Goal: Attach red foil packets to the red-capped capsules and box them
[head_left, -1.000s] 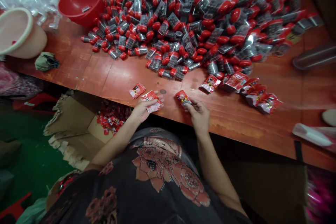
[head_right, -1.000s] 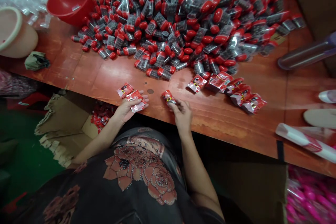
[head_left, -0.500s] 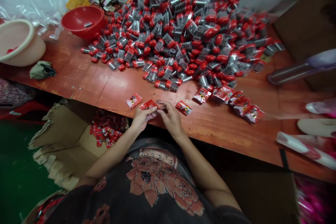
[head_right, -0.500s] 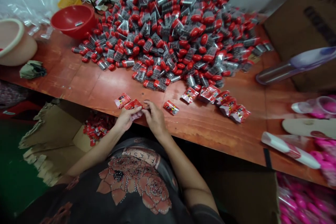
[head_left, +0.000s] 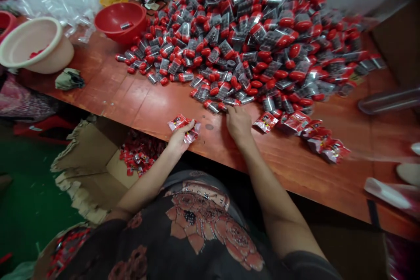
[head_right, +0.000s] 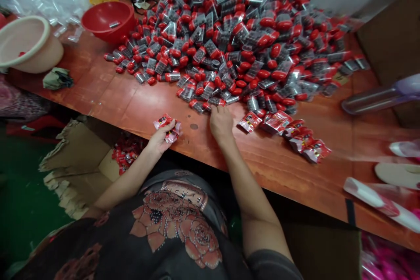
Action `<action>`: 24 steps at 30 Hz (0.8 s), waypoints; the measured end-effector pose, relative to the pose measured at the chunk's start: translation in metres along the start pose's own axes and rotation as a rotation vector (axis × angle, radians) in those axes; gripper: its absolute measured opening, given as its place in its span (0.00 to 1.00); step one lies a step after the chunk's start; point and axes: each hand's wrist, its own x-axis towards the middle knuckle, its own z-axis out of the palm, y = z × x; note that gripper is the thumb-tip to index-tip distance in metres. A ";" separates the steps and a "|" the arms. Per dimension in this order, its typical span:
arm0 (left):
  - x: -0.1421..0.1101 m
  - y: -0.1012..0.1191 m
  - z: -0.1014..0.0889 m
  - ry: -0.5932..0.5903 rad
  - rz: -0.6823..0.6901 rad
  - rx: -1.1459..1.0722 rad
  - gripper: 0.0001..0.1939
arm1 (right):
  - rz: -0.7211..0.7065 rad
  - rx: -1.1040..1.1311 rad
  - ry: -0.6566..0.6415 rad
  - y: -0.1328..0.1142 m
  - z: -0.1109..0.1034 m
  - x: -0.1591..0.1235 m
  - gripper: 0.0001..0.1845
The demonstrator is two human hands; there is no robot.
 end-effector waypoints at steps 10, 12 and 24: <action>0.001 -0.002 0.002 -0.036 -0.048 -0.086 0.08 | 0.193 1.022 -0.042 -0.076 -0.015 -0.095 0.21; 0.000 -0.004 0.004 -0.027 -0.040 -0.095 0.08 | 0.217 1.034 -0.025 -0.077 -0.011 -0.098 0.21; -0.004 -0.009 0.002 -0.086 0.180 -0.036 0.11 | 0.187 0.948 -0.089 -0.073 -0.025 -0.097 0.20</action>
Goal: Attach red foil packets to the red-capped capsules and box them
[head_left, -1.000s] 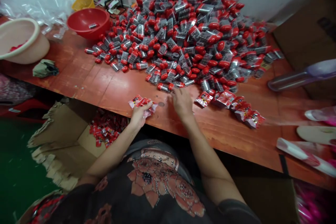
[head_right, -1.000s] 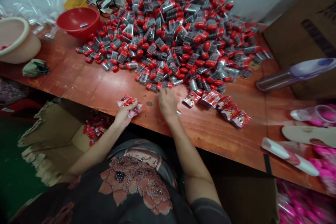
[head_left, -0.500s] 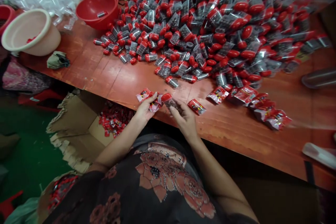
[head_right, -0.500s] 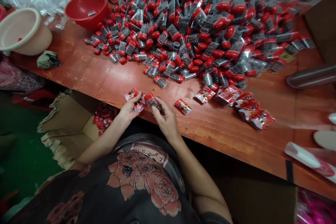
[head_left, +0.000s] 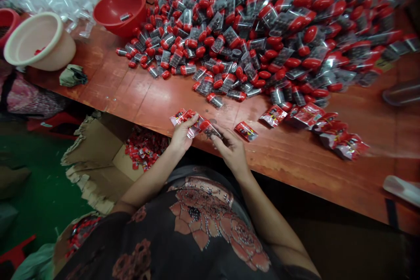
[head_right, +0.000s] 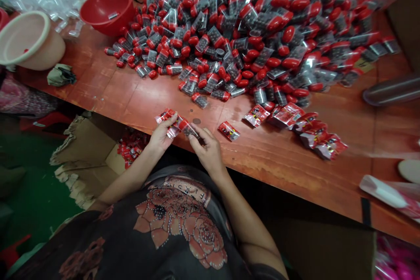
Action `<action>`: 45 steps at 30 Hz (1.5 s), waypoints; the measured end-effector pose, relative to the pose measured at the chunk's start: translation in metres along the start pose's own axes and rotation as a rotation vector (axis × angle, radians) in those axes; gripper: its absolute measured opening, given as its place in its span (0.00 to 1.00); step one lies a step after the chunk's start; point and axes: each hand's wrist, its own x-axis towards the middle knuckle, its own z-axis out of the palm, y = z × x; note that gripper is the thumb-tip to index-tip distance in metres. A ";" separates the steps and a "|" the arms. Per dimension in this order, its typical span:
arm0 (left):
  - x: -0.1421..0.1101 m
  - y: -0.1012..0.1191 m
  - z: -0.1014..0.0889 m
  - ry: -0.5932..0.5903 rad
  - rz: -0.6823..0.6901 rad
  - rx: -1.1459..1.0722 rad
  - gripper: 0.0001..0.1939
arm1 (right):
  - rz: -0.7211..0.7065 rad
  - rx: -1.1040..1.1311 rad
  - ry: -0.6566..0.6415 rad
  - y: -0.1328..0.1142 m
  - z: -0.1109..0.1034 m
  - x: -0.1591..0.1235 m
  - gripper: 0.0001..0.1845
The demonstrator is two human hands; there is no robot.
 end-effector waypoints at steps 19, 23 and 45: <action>-0.028 0.004 0.005 -0.197 0.156 0.345 0.17 | 0.214 0.328 0.121 -0.004 0.012 -0.007 0.19; -0.033 0.004 0.009 -0.201 0.163 0.347 0.16 | 0.140 0.271 0.111 0.002 0.016 -0.008 0.20; -0.040 -0.023 0.008 -0.169 0.151 0.145 0.16 | 0.078 0.281 0.305 0.007 0.024 -0.019 0.15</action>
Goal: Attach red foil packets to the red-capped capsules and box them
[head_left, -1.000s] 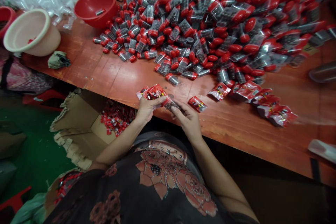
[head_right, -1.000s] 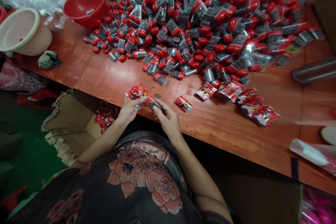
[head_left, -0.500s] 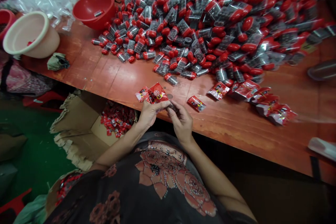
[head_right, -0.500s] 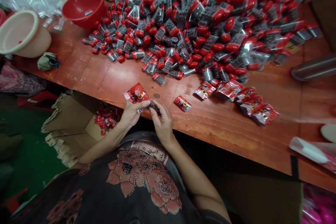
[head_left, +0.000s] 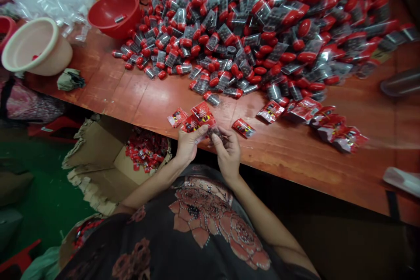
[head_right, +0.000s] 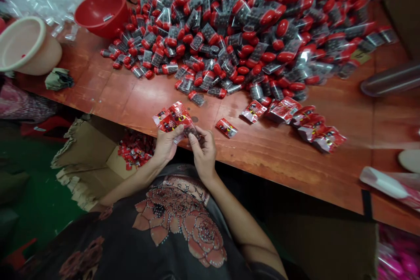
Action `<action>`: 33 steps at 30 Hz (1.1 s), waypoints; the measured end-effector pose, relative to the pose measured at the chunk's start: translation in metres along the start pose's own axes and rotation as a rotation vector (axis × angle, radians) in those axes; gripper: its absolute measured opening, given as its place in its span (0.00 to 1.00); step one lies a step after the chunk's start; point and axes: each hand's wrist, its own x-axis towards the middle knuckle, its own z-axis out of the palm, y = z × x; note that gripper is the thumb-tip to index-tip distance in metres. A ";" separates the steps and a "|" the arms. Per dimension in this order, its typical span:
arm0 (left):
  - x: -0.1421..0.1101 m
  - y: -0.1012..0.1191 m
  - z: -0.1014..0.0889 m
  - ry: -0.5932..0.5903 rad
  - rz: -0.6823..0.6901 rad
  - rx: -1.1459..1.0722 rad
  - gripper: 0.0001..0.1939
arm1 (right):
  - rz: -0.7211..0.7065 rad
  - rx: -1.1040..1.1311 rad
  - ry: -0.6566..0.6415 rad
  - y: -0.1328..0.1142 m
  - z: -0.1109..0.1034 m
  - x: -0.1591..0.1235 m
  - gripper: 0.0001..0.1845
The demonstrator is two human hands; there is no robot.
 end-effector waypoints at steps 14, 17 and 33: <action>0.004 0.016 -0.001 -0.067 -0.019 0.053 0.26 | -0.144 -0.103 -0.057 -0.003 -0.003 -0.003 0.14; 0.002 0.022 0.001 -0.103 -0.080 0.095 0.31 | -0.148 -0.110 -0.076 -0.004 -0.003 -0.005 0.13; 0.007 0.006 -0.005 -0.049 -0.052 0.097 0.18 | 0.078 0.127 -0.127 0.005 -0.012 0.004 0.19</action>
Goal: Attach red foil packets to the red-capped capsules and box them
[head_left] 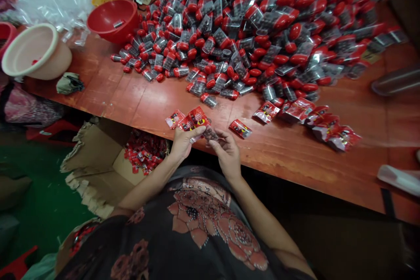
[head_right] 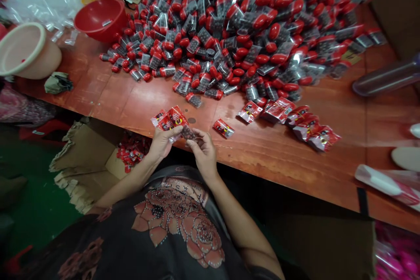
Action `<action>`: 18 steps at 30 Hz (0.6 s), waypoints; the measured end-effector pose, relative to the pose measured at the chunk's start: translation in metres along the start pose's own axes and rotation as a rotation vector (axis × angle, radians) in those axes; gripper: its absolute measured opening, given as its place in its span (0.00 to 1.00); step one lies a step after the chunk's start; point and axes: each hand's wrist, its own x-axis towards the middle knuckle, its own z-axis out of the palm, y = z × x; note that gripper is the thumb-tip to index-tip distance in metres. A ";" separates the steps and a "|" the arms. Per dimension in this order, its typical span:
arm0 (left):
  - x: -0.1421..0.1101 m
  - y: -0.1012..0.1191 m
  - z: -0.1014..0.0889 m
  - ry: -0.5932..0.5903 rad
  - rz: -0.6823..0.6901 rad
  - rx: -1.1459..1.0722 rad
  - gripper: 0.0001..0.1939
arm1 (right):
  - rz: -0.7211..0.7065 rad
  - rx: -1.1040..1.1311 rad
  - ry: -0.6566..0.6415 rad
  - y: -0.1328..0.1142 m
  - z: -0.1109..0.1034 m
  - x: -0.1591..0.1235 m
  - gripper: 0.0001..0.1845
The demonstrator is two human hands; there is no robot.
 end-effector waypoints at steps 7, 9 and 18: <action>-0.009 -0.013 -0.003 -0.130 -0.190 0.061 0.18 | 0.003 -0.113 -0.041 0.005 -0.012 0.007 0.20; -0.006 -0.013 -0.006 -0.132 -0.224 0.059 0.19 | 0.002 -0.121 -0.006 0.006 -0.018 0.010 0.19; 0.015 -0.001 -0.027 -0.024 -0.302 -0.026 0.15 | -0.035 -0.656 0.271 0.013 -0.078 0.010 0.21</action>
